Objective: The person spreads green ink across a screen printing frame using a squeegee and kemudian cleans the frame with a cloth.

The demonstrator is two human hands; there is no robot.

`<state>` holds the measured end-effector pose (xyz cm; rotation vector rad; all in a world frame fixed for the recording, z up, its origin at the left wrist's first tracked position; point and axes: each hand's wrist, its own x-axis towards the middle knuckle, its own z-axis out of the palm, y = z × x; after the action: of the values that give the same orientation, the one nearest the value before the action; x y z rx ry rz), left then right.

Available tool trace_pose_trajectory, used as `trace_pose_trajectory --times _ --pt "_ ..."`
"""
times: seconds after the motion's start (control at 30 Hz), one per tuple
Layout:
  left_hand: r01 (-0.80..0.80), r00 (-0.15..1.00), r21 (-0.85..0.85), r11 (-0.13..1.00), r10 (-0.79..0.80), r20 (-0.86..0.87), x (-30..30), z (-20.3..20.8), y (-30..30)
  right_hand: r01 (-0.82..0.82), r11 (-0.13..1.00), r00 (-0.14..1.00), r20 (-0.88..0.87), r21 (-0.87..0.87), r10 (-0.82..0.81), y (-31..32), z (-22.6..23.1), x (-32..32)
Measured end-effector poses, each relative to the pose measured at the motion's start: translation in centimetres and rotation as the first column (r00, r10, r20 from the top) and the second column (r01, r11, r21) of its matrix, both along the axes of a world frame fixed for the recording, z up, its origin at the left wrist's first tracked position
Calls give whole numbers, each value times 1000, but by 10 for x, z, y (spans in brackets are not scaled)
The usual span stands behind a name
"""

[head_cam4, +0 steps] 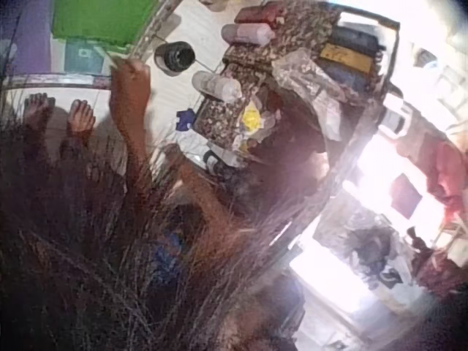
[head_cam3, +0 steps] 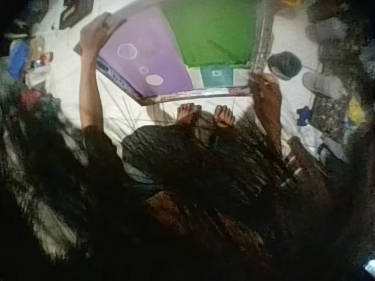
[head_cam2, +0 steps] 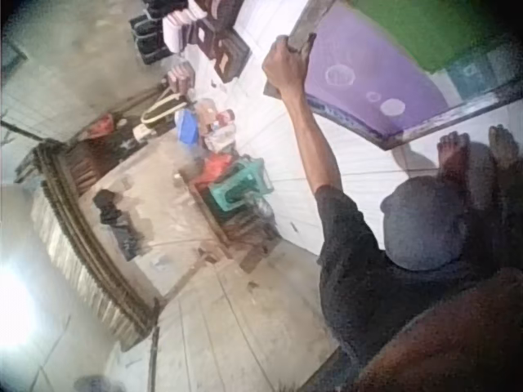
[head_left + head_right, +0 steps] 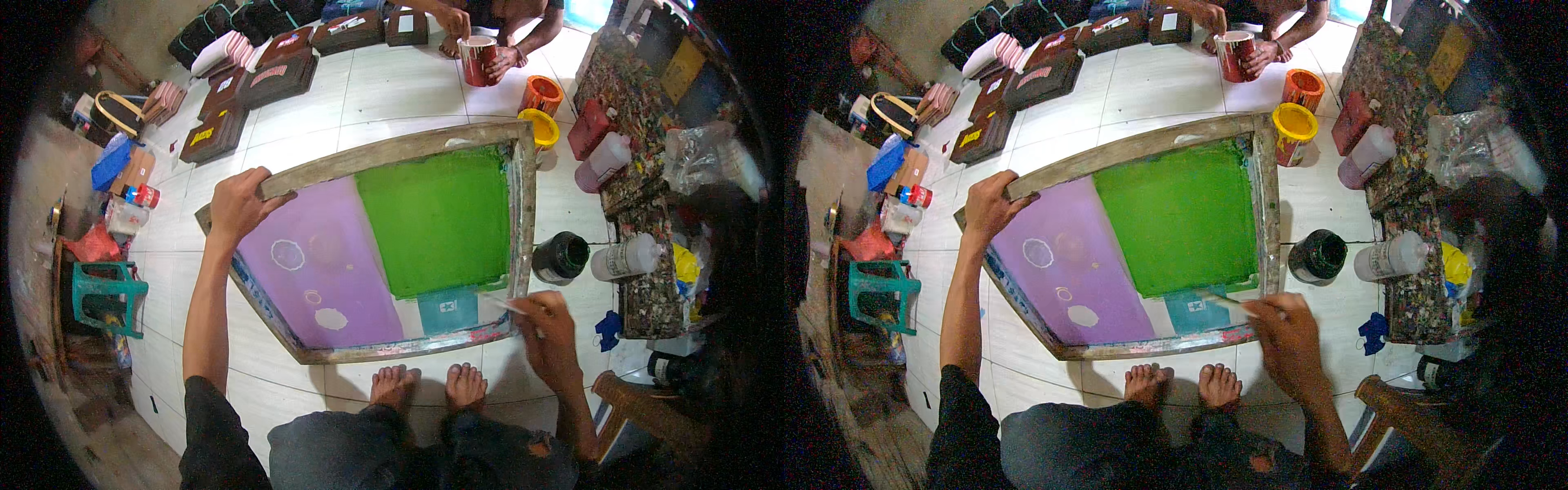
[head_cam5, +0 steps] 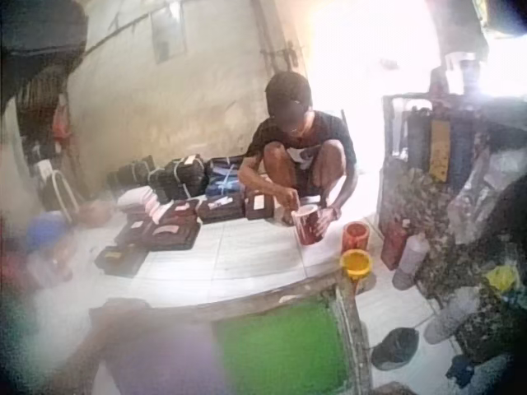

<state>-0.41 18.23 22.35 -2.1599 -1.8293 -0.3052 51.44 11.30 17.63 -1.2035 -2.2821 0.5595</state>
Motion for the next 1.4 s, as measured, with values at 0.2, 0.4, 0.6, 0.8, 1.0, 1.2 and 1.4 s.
trace_pose_trajectory --times 0.2,0.4,0.6,0.8,1.0,1.2,1.4 --pt "-27 998 -61 998 30 48 -2 -31 7 -421 906 869 303 42 390 22 -30 -67" --pt "-95 990 -123 988 106 89 -4 -41 12 -471 868 791 509 155 339 36 -75 -93" --pt "-94 990 -120 988 106 96 -3 -48 17 -472 869 812 457 149 363 37 -94 -92" --pt "-82 993 -91 992 89 73 -3 -51 19 -472 861 802 498 188 331 37 -98 -93" --pt "-109 990 -121 987 119 78 -3 -48 17 -453 873 796 522 178 307 58 -86 -104" --pt "-144 985 -176 974 159 73 1 -44 16 -422 809 861 461 409 216 112 -54 -126" --pt "-129 984 -150 980 145 100 1 -45 15 -413 736 882 437 536 176 167 -26 -153"
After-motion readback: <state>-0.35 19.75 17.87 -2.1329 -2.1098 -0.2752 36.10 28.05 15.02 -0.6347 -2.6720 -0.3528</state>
